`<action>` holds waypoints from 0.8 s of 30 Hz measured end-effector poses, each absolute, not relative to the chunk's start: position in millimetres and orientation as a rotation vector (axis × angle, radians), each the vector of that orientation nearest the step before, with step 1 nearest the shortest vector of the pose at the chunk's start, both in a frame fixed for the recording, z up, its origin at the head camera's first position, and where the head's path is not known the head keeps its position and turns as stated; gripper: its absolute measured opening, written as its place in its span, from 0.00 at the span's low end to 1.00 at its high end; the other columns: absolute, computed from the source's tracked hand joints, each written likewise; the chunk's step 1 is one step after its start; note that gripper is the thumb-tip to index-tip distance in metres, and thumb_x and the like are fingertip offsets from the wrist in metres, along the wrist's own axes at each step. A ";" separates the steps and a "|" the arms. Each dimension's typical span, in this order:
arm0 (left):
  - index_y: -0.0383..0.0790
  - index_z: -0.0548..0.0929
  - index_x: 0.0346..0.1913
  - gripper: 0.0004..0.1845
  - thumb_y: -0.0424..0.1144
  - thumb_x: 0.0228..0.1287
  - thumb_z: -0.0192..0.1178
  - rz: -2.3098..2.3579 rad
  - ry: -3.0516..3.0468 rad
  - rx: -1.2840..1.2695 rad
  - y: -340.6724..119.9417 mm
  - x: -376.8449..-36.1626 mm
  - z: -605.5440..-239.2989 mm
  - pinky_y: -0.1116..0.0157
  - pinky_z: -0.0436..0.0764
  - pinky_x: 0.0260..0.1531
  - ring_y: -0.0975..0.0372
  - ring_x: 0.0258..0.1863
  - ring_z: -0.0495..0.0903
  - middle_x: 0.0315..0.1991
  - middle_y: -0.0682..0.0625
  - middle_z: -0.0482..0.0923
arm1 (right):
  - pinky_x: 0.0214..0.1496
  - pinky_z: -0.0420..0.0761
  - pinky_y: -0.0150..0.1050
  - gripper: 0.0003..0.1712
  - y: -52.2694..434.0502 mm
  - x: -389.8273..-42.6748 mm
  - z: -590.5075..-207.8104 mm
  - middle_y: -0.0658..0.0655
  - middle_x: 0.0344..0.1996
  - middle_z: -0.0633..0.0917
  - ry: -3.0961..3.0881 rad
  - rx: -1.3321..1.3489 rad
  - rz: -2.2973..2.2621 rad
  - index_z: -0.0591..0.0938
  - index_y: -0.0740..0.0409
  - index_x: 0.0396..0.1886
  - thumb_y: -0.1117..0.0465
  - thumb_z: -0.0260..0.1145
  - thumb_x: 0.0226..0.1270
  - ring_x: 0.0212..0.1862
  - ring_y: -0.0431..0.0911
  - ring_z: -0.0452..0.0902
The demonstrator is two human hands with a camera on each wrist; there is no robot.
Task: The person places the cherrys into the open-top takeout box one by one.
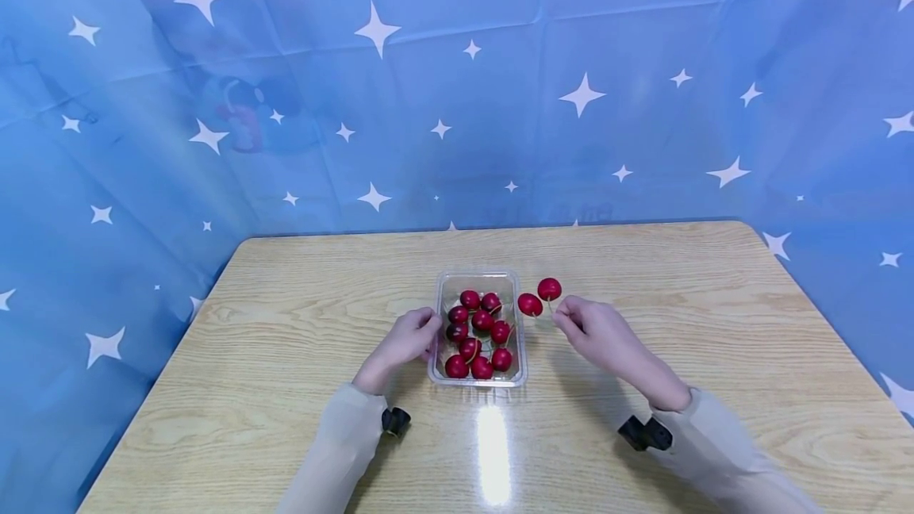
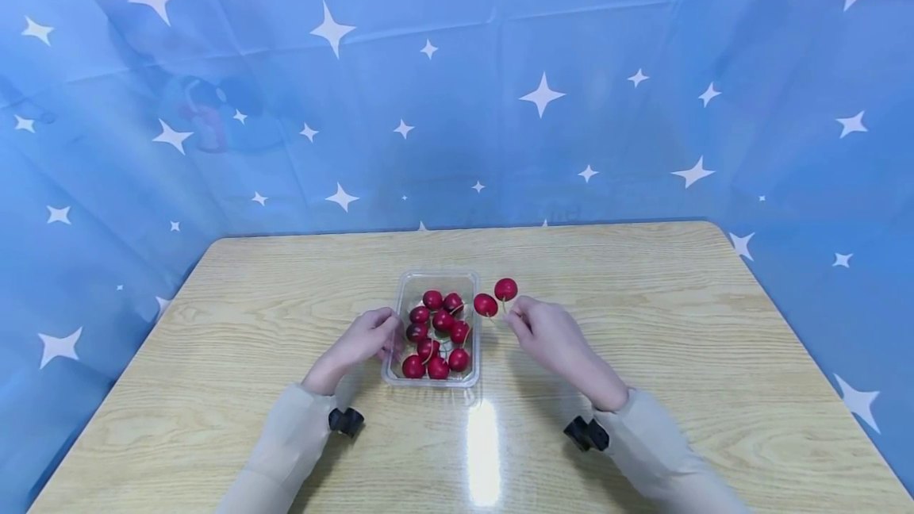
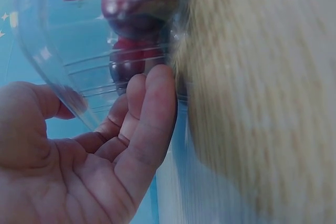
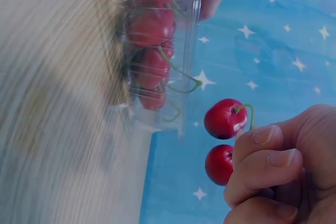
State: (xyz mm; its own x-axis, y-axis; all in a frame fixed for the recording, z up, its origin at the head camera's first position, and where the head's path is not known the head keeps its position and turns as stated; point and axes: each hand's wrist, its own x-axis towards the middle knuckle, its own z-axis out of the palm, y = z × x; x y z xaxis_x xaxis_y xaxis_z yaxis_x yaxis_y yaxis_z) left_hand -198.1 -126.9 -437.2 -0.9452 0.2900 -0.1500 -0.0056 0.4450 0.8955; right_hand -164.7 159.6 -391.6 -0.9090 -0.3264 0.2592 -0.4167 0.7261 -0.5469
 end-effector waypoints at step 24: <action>0.31 0.73 0.28 0.13 0.35 0.69 0.43 1.503 2.414 0.242 -127.4 -199.1 -438.9 0.63 0.82 0.21 0.63 0.17 0.73 0.18 0.50 0.68 | 0.19 0.59 0.30 0.11 134.0 -169.7 -386.0 0.44 0.12 0.63 -2.787 0.697 0.987 0.73 0.56 0.23 0.66 0.59 0.66 0.16 0.36 0.55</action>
State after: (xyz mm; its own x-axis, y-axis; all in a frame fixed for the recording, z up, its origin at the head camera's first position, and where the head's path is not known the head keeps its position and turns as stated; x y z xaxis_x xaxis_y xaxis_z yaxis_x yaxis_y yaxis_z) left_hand -199.1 -127.4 -438.9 -0.9450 0.2895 -0.1524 -0.0090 0.4427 0.8966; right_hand -169.7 134.0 -386.0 -0.8897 -0.3860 0.2437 -0.4533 0.6846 -0.5708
